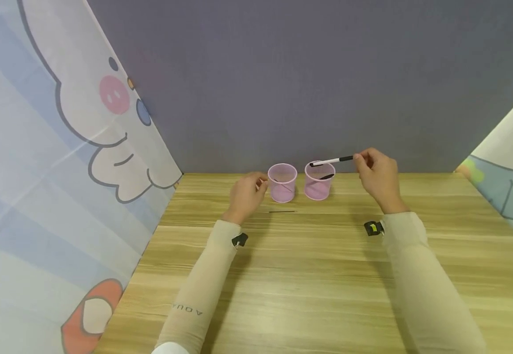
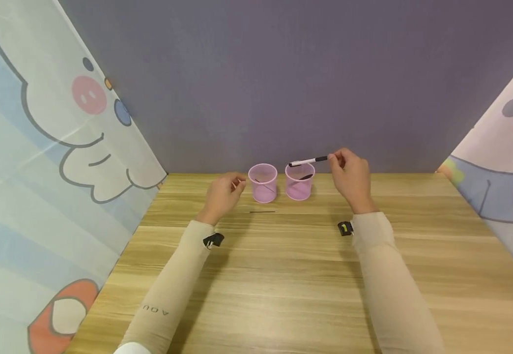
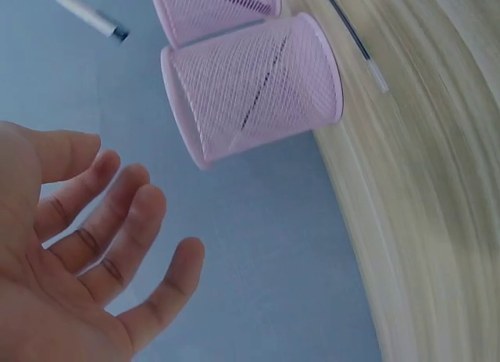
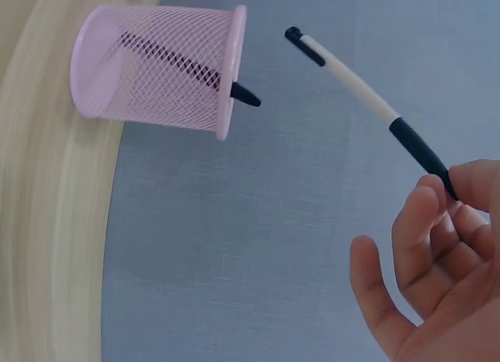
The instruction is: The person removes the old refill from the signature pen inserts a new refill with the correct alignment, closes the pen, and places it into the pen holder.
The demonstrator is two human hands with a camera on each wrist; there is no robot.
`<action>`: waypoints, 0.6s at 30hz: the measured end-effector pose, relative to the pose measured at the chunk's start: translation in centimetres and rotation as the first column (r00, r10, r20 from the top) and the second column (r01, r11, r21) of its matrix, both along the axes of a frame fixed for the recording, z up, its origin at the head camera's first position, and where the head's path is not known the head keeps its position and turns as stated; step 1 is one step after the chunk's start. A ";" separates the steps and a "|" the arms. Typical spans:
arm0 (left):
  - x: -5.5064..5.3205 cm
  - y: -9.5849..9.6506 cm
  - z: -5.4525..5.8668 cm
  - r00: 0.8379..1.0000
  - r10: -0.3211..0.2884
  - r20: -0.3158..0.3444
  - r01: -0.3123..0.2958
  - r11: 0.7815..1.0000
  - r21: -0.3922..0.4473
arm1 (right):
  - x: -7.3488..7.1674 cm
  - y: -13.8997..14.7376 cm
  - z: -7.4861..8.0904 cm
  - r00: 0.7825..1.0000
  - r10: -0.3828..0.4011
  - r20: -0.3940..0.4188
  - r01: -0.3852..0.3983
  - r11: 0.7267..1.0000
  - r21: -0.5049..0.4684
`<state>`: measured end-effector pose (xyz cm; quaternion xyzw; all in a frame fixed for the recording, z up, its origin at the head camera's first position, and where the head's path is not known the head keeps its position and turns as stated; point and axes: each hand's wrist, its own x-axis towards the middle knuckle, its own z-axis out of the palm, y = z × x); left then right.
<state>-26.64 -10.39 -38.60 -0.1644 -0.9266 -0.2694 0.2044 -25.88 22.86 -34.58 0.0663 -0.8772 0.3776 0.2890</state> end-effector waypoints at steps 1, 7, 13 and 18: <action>0.1 -0.2 0.0 1.000 0.014 -0.001 -0.014 1.000 0.009 | -0.1 0.0 0.0 1.000 -0.013 -0.002 0.013 1.000 0.025; 0.4 -1.3 0.0 0.997 0.077 0.015 -0.077 0.997 -0.006 | -0.9 -0.4 -0.1 0.999 -0.018 0.046 0.010 0.987 0.160; 0.6 -1.7 -0.4 0.994 0.108 -0.011 -0.109 0.989 -0.104 | -1.7 -1.1 -0.5 0.991 -0.006 0.135 -0.035 0.956 0.292; 0.5 -1.6 -0.8 0.990 0.138 0.006 -0.134 0.972 -0.193 | -2.4 -1.9 -1.1 0.975 0.000 0.222 -0.078 0.935 0.345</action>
